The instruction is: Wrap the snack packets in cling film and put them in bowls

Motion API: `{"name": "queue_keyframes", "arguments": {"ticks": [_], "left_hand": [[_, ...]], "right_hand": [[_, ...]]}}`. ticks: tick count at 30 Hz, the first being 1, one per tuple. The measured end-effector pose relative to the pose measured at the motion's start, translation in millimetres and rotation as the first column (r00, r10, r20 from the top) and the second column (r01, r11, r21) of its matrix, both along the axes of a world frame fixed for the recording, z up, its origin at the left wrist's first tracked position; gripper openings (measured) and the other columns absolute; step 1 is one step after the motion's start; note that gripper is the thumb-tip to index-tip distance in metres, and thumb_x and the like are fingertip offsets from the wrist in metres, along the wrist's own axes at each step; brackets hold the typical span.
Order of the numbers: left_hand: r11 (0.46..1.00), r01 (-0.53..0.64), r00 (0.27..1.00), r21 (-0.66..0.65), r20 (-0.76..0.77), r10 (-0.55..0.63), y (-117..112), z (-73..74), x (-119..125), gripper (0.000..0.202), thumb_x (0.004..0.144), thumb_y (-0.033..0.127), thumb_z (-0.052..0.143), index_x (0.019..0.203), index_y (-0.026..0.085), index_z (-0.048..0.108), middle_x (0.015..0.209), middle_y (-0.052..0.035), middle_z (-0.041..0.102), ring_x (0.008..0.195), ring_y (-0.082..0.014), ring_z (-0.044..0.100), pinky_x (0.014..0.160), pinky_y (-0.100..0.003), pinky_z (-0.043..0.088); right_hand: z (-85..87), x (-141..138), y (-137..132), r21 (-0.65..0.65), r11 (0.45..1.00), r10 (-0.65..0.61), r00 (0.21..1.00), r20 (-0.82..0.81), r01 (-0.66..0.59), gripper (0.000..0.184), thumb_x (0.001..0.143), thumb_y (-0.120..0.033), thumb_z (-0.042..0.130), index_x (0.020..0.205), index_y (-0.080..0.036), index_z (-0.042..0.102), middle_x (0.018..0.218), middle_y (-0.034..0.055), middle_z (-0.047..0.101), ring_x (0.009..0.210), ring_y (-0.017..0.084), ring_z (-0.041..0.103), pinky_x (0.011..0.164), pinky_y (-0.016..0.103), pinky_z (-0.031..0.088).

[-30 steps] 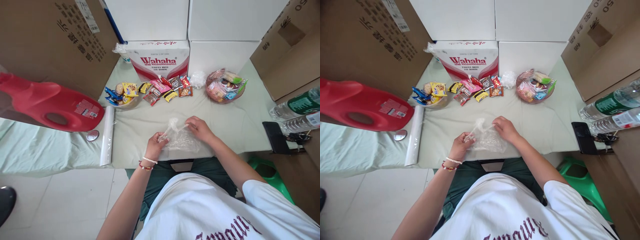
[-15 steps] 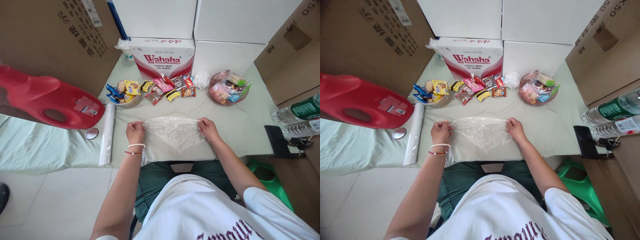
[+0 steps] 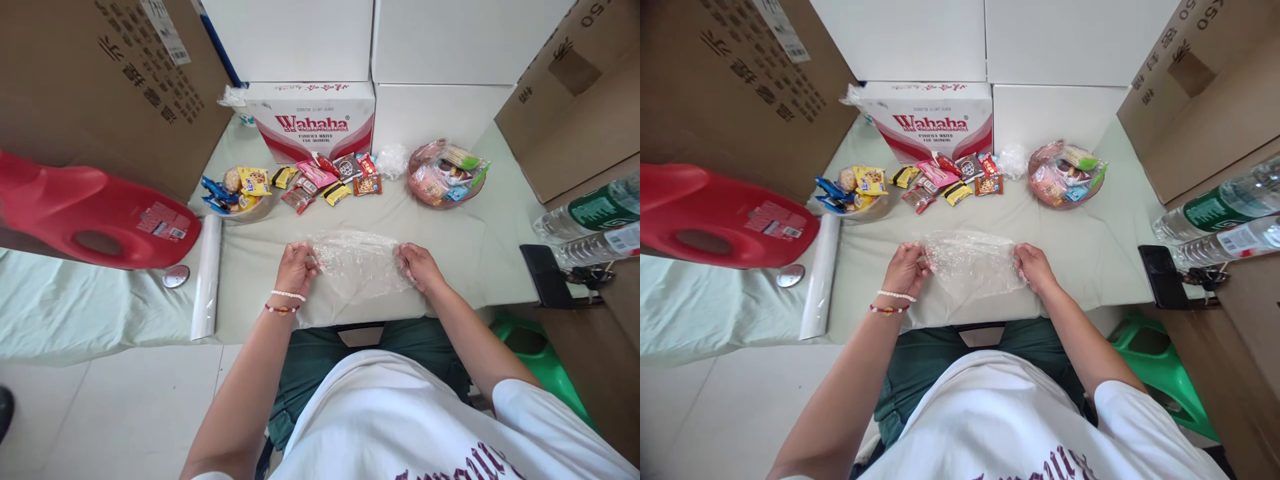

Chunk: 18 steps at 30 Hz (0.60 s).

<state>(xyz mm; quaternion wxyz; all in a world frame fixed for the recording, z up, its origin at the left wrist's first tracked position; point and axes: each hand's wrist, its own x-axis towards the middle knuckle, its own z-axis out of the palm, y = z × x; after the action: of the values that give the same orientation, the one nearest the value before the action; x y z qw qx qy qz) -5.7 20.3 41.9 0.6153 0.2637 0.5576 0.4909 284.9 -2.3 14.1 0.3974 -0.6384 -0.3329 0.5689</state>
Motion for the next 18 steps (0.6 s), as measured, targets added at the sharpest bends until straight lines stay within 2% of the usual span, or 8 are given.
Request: {"name": "queue_keyframes", "arguments": {"ticks": [3,7,9,11,12,14,16,18], "left_hand": [[0.988,0.118,0.993,-0.103,0.042,-0.114,-3.8,5.0,6.9,0.067,0.070,0.074,0.077,0.104,0.023,0.049,0.083,-0.0017,0.071,0.045,-0.0079,0.053,0.039,-0.019,0.026],[0.921,0.367,0.926,-0.132,-0.039,-0.375,-11.2,0.4,7.5,0.067,0.054,0.061,0.093,0.093,0.019,0.059,0.068,-0.0001,0.066,0.041,-0.0036,0.035,0.042,-0.021,0.018],[0.913,0.371,0.902,-0.167,-0.167,-0.397,-11.2,-7.1,-3.6,0.058,0.052,0.056,0.092,0.083,0.018,0.061,0.062,0.0026,0.060,0.043,-0.0042,0.032,0.043,-0.022,0.019],[0.943,0.275,0.877,-0.189,-0.353,-0.326,-9.9,-15.2,-22.0,0.050,0.055,0.053,0.089,0.078,0.019,0.060,0.058,0.0049,0.054,0.046,-0.0073,0.037,0.046,-0.023,0.024],[0.958,0.216,0.831,-0.191,-0.480,-0.283,-9.6,-18.2,-32.2,0.046,0.057,0.051,0.087,0.079,0.020,0.060,0.059,0.0052,0.052,0.049,-0.0095,0.041,0.049,-0.024,0.029],[0.980,0.121,0.637,-0.159,-0.745,-0.199,-11.7,-20.3,-48.9,0.047,0.060,0.045,0.087,0.091,0.019,0.063,0.068,0.0019,0.057,0.061,-0.0166,0.055,0.060,-0.029,0.044],[0.996,0.082,0.350,-0.038,-0.934,-0.065,-17.9,-16.0,-54.7,0.058,0.065,0.041,0.084,0.113,0.015,0.062,0.094,-0.0089,0.066,0.090,-0.0284,0.065,0.082,-0.042,0.053],[0.986,0.110,0.141,0.125,-0.984,0.109,-26.2,-7.6,-46.7,0.062,0.076,0.035,0.075,0.130,0.011,0.057,0.122,-0.0203,0.062,0.120,-0.0385,0.058,0.103,-0.055,0.047]], "right_hand": [[-0.3,2.6,-2.4,0.002,1.000,-0.004,1.000,0.019,0.004,0.034,0.087,-0.057,0.059,0.087,-0.023,0.059,0.059,-0.0048,0.049,0.038,0.010,0.031,0.035,0.025,0.019],[-1.9,1.4,0.1,0.026,0.999,-0.036,0.999,0.036,0.035,0.031,0.088,-0.054,0.057,0.086,-0.023,0.059,0.058,-0.0049,0.049,0.038,0.010,0.032,0.036,0.025,0.021],[-3.5,2.1,1.7,0.040,0.998,-0.047,0.997,0.063,0.044,0.030,0.089,-0.052,0.056,0.085,-0.023,0.059,0.058,-0.0047,0.049,0.038,0.010,0.033,0.036,0.025,0.022],[-6.0,4.3,1.9,0.053,0.998,-0.045,0.993,0.114,0.039,0.029,0.090,-0.052,0.056,0.084,-0.023,0.059,0.058,-0.0042,0.050,0.039,0.011,0.034,0.037,0.026,0.024],[-7.6,5.6,1.4,0.062,0.998,-0.037,0.988,0.147,0.029,0.030,0.091,-0.052,0.055,0.084,-0.023,0.059,0.058,-0.0039,0.050,0.039,0.011,0.036,0.038,0.026,0.026],[-10.5,7.4,-0.9,0.095,0.995,-0.010,0.973,0.232,-0.013,0.031,0.092,-0.052,0.055,0.083,-0.023,0.060,0.060,-0.0028,0.053,0.042,0.013,0.040,0.041,0.026,0.030],[-12.0,6.7,-3.7,0.149,0.986,0.022,0.940,0.341,-0.077,0.032,0.095,-0.051,0.053,0.081,-0.024,0.060,0.062,-0.0013,0.056,0.048,0.014,0.045,0.046,0.026,0.034],[-11.2,2.8,-6.0,0.201,0.969,0.039,0.889,0.456,-0.146,0.033,0.097,-0.049,0.050,0.078,-0.024,0.060,0.063,0.0001,0.058,0.055,0.016,0.050,0.052,0.027,0.037]]}}
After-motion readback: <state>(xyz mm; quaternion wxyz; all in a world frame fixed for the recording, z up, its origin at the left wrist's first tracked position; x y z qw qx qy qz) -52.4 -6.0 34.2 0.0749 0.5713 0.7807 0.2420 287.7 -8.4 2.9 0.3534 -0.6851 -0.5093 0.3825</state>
